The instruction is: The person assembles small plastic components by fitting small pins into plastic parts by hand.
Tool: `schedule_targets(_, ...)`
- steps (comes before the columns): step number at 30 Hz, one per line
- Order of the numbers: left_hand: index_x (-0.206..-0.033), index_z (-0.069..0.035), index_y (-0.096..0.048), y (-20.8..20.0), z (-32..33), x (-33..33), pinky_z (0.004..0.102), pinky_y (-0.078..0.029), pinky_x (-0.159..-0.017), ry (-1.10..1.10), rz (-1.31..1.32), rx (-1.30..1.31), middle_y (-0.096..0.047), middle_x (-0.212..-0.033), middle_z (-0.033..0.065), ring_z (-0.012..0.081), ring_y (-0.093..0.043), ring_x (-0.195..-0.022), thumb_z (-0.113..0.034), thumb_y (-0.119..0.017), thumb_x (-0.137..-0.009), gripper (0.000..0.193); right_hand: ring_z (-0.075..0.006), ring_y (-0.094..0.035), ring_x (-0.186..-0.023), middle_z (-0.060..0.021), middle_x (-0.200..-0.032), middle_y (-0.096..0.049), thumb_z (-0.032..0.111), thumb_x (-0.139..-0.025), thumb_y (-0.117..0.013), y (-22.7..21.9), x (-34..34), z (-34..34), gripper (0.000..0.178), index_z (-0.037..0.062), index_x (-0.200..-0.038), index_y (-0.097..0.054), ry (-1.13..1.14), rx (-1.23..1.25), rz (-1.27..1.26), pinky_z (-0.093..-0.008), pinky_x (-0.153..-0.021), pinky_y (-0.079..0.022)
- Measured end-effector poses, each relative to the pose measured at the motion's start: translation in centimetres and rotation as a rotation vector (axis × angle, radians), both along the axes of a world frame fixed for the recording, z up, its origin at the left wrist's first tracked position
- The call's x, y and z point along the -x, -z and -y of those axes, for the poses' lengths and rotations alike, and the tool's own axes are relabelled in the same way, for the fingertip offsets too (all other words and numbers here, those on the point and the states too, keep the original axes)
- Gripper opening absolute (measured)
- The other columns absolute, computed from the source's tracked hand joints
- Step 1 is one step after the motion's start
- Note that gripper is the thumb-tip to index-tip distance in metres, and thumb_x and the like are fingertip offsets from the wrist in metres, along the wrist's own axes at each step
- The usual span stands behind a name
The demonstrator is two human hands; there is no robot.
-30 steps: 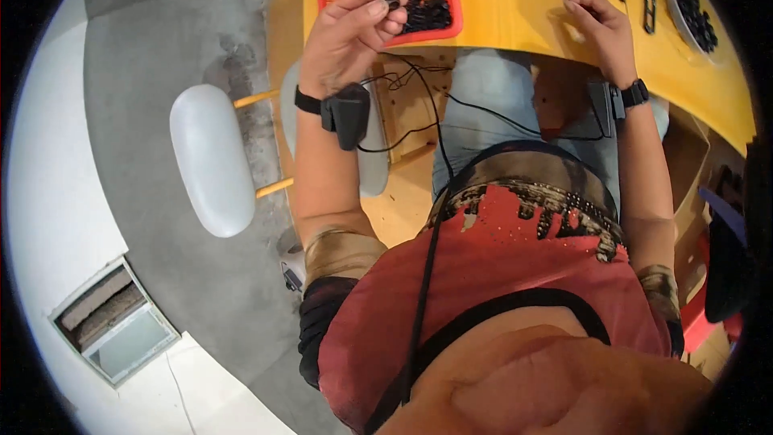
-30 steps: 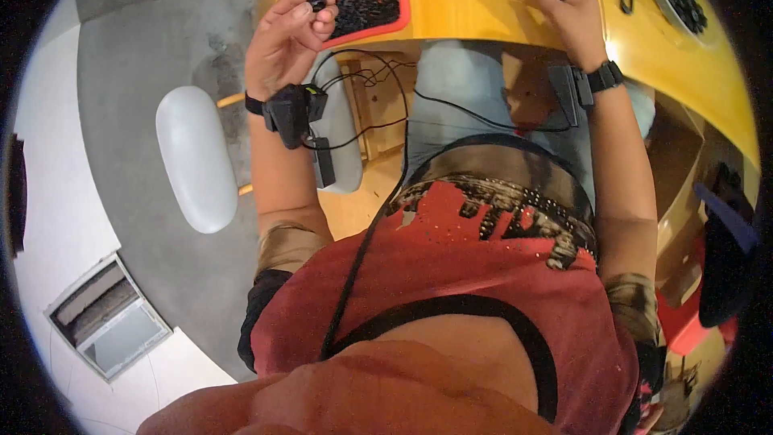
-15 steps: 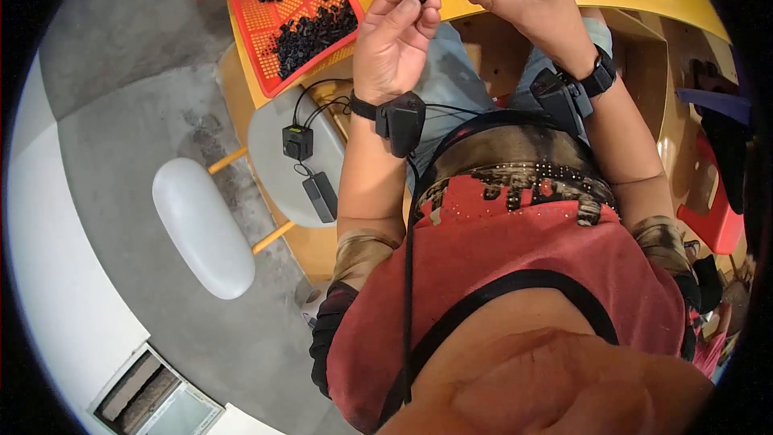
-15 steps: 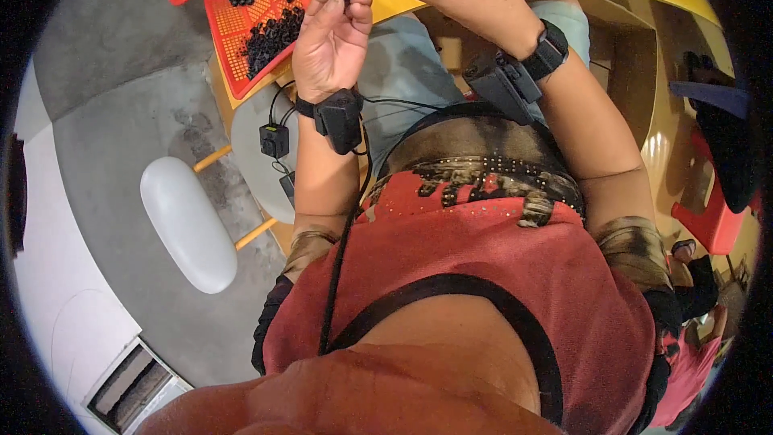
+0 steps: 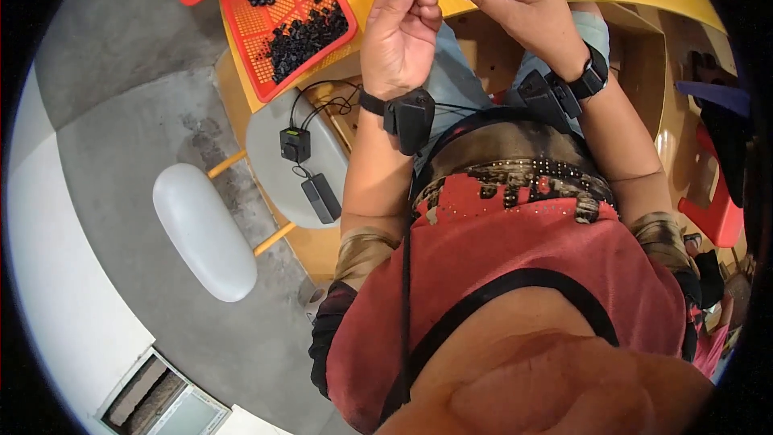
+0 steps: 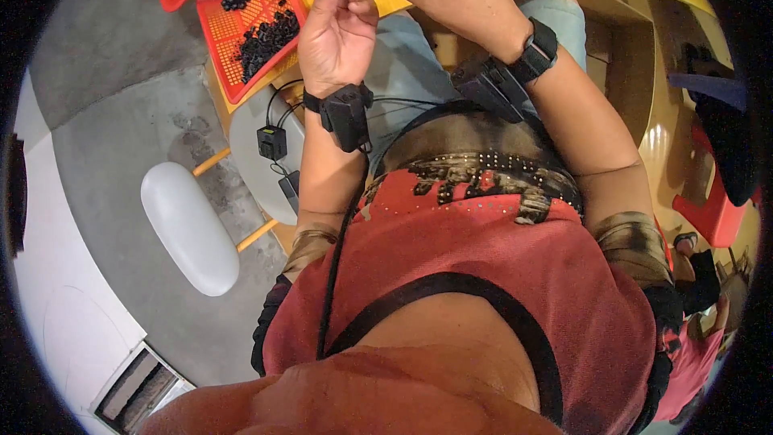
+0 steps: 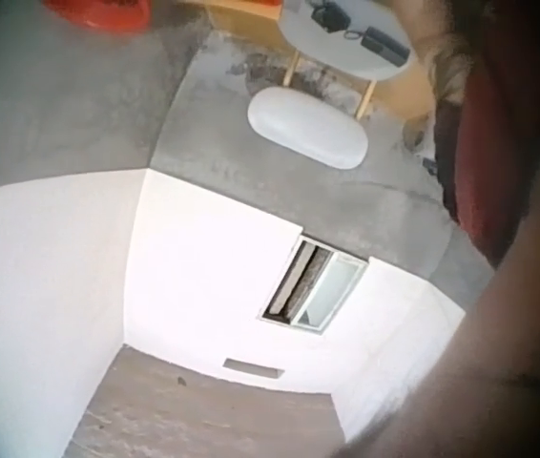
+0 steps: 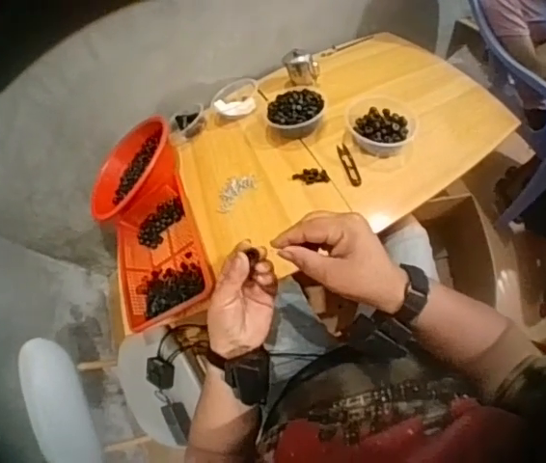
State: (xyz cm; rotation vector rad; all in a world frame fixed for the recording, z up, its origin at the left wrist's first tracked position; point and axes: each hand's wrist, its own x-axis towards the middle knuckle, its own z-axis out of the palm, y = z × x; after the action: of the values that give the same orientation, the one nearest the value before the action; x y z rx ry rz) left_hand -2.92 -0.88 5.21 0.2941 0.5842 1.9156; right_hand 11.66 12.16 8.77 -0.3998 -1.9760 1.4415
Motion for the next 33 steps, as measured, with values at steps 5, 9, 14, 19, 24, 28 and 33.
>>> schedule_targets(5, -0.119, -0.004, -0.067, 0.1, 0.1, -0.5, 0.0293, -0.056, -0.083, -0.049, 0.009, 0.025, -0.072, -0.11, 0.0118, 0.0177, -0.067, -0.09, -0.006, -0.066, -0.099, 0.02, -0.0151, -0.068, -0.077, -0.0103, -0.088, -0.073, 0.003, -0.092, -0.071, 1.2, 0.3, -0.1, 0.011, -0.0015, -0.101, -0.075, 0.031, 0.018, -0.028, -0.0278, -0.067, -0.053)
schedule_targets(9, -0.118, -0.004, -0.067, 0.7, -0.1, -0.3, 0.0301, -0.057, -0.087, -0.045, 0.046, 0.018, -0.072, -0.111, 0.0119, 0.019, -0.068, -0.093, -0.002, -0.068, -0.096, 0.022, -0.0098, -0.066, -0.09, -0.0032, -0.101, -0.074, 0.009, -0.096, -0.071, 3.4, 0.5, -1.3, 0.016, 0.001, -0.109, -0.076, -0.025, -0.018, -0.017, -0.0244, -0.081, -0.053)
schedule_targets(14, -0.117, -0.005, -0.067, 0.7, 0.0, -0.2, 0.0306, -0.058, -0.088, -0.065, -0.008, 0.006, -0.071, -0.111, 0.0101, 0.0191, -0.068, -0.096, 0.001, -0.067, -0.096, 0.022, -0.0157, -0.069, -0.079, -0.0098, -0.088, -0.073, 0.003, -0.091, -0.071, 1.2, 1.1, 0.1, 0.011, -0.0019, -0.1, -0.075, 0.006, 0.044, -0.018, -0.0285, -0.069, -0.054)
schedule_targets(19, -0.121, -0.005, -0.066, 1.2, 0.0, -0.4, 0.029, -0.058, -0.088, -0.07, -0.009, 0.031, -0.071, -0.11, 0.0086, 0.0181, -0.068, -0.095, 0.002, -0.069, -0.095, 0.027, -0.0179, -0.069, -0.08, -0.0108, -0.089, -0.073, 0.002, -0.091, -0.07, 1.1, 1.4, 0.3, 0.011, -0.002, -0.099, -0.075, -0.002, 0.061, 0.02, -0.0299, -0.071, -0.054)
schedule_targets(24, -0.121, -0.002, -0.066, 1.2, -0.5, -0.7, 0.0288, -0.059, -0.086, -0.085, -0.014, 0.042, -0.07, -0.107, 0.008, 0.0184, -0.069, -0.093, 0.001, -0.068, -0.096, 0.025, -0.0122, -0.068, -0.088, -0.0047, -0.097, -0.073, 0.009, -0.096, -0.071, 3.9, 1.5, -1.1, 0.015, 0.0007, -0.108, -0.076, -0.009, -0.131, -0.039, -0.0253, -0.08, -0.053)
schedule_targets(28, -0.119, -0.002, -0.067, 1.4, -0.5, -0.8, 0.0287, -0.059, -0.086, -0.061, 0.06, 0.015, -0.07, -0.107, 0.0081, 0.0188, -0.069, -0.094, 0.0, -0.068, -0.097, 0.023, -0.0143, -0.069, -0.086, -0.0062, -0.096, -0.073, 0.008, -0.094, -0.071, 3.7, 1.5, -0.9, 0.015, 0.0009, -0.106, -0.076, 0.007, -0.206, -0.005, -0.0267, -0.078, -0.054)
schedule_targets(33, -0.118, -0.001, -0.067, 1.6, -0.9, -1.5, 0.028, -0.06, -0.087, -0.106, -0.036, 0.081, -0.07, -0.106, 0.0084, 0.0185, -0.07, -0.095, -0.005, -0.068, -0.098, 0.02, -0.0172, -0.069, -0.084, -0.0088, -0.095, -0.073, 0.006, -0.092, -0.073, 3.0, 1.2, -0.5, 0.014, 0.0008, -0.104, -0.075, 0.057, -0.275, 0.019, -0.0285, -0.076, -0.055)
